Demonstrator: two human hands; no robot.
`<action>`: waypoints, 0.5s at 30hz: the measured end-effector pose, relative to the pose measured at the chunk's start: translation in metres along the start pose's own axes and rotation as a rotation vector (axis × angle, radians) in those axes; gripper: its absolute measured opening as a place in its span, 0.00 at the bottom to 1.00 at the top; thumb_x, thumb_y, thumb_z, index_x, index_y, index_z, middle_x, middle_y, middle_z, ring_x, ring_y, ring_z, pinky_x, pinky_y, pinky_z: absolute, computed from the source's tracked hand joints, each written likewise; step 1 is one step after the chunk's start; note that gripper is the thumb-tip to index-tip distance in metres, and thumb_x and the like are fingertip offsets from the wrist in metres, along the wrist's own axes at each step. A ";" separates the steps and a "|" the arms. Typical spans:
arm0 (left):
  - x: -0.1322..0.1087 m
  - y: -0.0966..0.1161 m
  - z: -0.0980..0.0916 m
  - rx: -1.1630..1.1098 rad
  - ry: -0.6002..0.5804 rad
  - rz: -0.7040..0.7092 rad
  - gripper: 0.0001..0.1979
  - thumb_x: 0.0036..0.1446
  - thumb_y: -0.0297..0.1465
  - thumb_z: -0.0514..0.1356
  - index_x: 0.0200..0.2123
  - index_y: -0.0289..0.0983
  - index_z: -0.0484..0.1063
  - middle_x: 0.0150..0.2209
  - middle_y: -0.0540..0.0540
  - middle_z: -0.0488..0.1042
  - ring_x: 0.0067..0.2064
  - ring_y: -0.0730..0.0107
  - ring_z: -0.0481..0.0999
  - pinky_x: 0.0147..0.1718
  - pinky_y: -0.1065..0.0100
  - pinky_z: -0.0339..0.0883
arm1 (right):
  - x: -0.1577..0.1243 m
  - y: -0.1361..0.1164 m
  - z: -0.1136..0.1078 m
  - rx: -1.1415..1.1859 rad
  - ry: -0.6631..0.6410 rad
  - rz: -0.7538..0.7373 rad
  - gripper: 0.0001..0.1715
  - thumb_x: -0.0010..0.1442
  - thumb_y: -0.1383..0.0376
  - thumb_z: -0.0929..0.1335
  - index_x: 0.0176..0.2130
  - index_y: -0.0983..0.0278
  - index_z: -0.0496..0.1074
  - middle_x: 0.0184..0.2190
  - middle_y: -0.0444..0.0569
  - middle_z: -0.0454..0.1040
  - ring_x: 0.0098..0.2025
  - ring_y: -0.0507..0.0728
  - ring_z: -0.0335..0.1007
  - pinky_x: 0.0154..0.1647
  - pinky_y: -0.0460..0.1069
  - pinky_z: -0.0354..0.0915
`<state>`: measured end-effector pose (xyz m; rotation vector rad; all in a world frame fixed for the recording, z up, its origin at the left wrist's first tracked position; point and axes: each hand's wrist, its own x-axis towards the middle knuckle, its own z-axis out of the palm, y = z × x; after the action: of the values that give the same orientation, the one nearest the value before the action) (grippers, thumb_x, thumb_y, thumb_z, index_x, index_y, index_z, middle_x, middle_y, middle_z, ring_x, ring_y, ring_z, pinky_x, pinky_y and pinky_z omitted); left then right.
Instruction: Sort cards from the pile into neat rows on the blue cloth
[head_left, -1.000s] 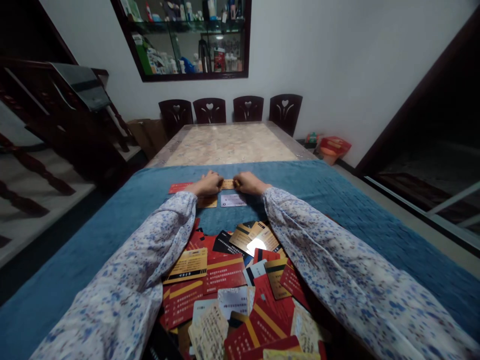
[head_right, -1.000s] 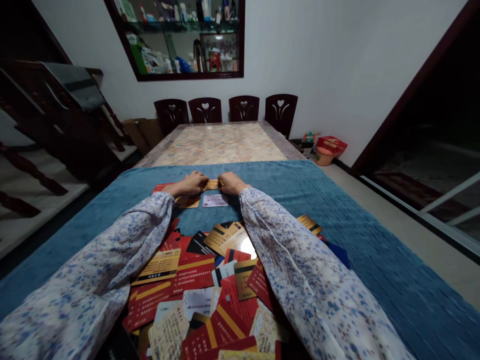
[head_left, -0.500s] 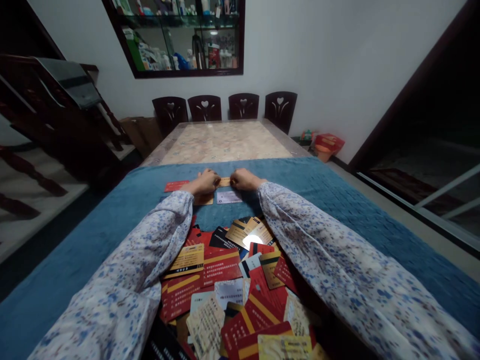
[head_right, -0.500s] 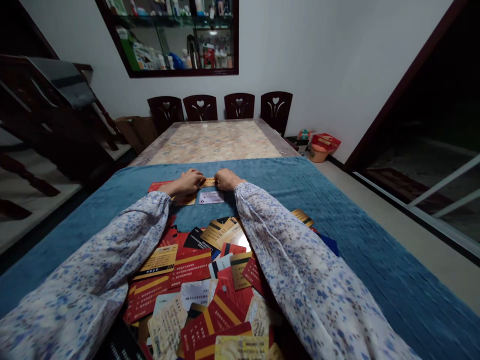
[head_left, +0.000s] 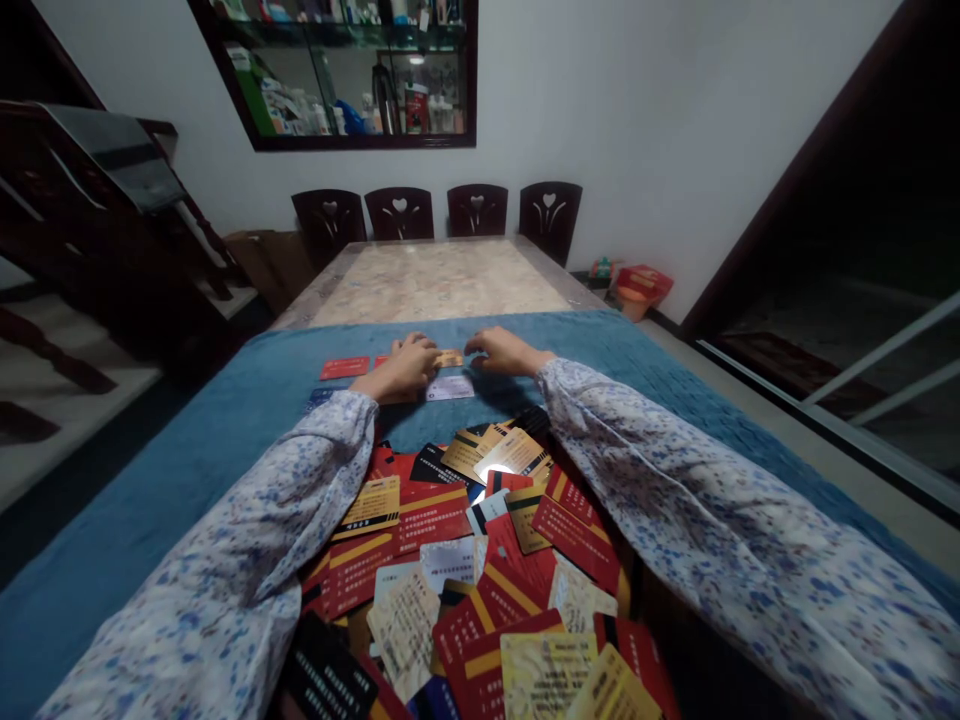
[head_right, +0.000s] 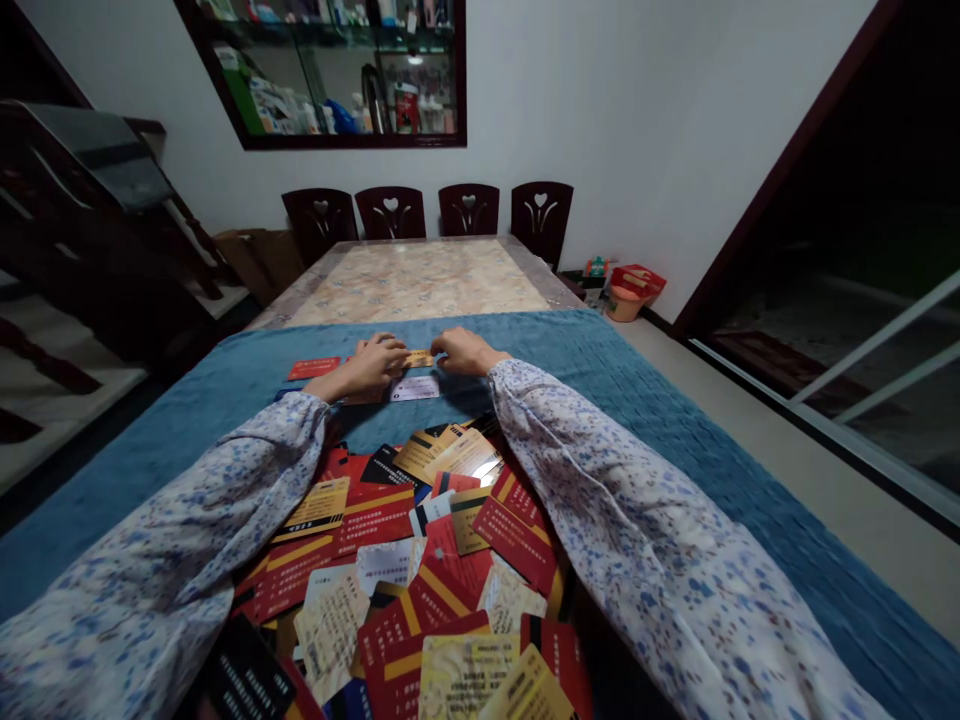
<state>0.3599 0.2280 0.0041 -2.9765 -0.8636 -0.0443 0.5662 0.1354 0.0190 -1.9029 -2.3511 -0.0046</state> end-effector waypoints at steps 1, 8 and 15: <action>-0.003 0.003 -0.001 -0.006 0.004 0.008 0.21 0.59 0.27 0.56 0.54 0.38 0.77 0.64 0.36 0.69 0.67 0.41 0.58 0.57 0.44 0.59 | -0.005 -0.001 -0.002 0.001 0.001 -0.003 0.24 0.63 0.69 0.68 0.57 0.66 0.78 0.54 0.57 0.79 0.53 0.61 0.75 0.53 0.48 0.65; -0.022 0.023 -0.002 -0.071 0.035 0.096 0.25 0.60 0.28 0.57 0.61 0.40 0.73 0.65 0.36 0.68 0.69 0.40 0.55 0.61 0.40 0.56 | -0.037 -0.009 -0.009 0.051 0.030 -0.028 0.19 0.64 0.70 0.68 0.53 0.66 0.80 0.50 0.58 0.79 0.51 0.61 0.74 0.50 0.49 0.64; -0.036 0.046 -0.001 -0.113 0.069 0.165 0.18 0.62 0.28 0.58 0.53 0.40 0.77 0.65 0.37 0.68 0.69 0.42 0.56 0.62 0.41 0.54 | -0.068 -0.013 -0.011 0.095 0.059 -0.045 0.17 0.64 0.70 0.68 0.51 0.65 0.81 0.48 0.57 0.80 0.50 0.60 0.74 0.49 0.49 0.63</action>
<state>0.3544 0.1700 0.0025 -3.1182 -0.6252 -0.1950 0.5686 0.0658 0.0244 -1.7820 -2.3119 0.0449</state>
